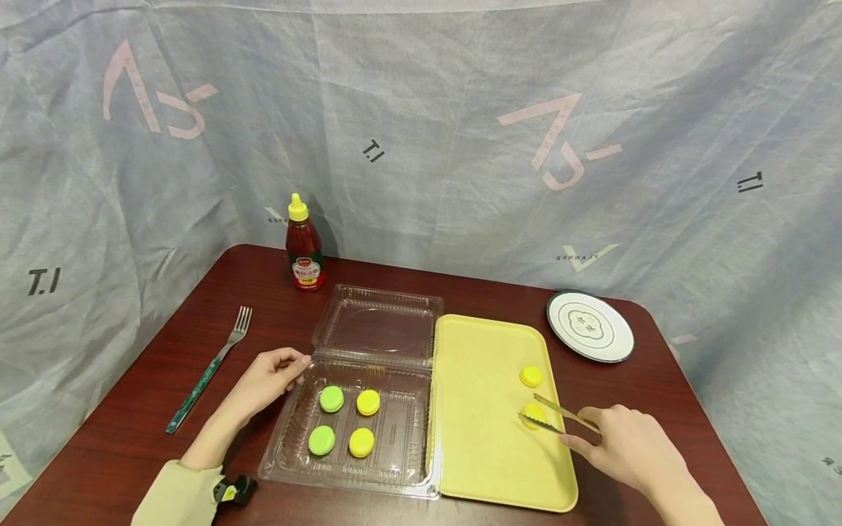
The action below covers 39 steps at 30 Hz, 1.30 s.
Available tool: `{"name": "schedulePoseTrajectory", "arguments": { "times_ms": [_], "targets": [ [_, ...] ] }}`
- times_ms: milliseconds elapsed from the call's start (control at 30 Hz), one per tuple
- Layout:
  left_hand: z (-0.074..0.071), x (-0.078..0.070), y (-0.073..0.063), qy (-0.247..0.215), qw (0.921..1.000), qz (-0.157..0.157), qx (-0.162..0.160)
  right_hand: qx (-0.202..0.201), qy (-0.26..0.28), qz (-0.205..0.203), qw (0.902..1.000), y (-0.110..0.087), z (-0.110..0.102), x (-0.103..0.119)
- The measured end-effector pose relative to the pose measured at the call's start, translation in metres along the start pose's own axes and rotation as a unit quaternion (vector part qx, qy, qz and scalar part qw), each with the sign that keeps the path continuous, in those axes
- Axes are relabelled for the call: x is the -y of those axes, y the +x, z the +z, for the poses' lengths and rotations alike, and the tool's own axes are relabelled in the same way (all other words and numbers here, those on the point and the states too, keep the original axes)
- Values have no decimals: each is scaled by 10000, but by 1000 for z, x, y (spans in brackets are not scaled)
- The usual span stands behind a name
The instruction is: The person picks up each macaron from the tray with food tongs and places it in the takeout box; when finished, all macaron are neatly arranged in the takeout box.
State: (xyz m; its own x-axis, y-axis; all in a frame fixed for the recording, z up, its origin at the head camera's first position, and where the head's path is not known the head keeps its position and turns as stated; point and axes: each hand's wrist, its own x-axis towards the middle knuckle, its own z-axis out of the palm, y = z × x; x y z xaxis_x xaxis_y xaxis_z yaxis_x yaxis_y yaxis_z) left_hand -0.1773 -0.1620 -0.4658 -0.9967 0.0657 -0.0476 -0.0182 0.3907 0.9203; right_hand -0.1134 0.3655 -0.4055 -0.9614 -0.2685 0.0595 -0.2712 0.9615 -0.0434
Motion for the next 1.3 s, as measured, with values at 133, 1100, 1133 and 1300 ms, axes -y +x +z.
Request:
{"name": "schedulePoseTrajectory", "arguments": {
  "times_ms": [133,1100,1133,1300],
  "targets": [
    [0,0,0,-16,10000,3,-2,132,5,48,9999,-2,1,-2],
    [0,-2,-1,-83,10000,-15,33,233,-24,-107,9997,-1,1,-7],
    [0,-2,-1,-88,10000,-10,30,225,-25,-106,9997,-1,1,-7],
    [0,-1,-1,-82,10000,15,26,250,-41,-140,9996,-1,1,-7]
  ]
}}
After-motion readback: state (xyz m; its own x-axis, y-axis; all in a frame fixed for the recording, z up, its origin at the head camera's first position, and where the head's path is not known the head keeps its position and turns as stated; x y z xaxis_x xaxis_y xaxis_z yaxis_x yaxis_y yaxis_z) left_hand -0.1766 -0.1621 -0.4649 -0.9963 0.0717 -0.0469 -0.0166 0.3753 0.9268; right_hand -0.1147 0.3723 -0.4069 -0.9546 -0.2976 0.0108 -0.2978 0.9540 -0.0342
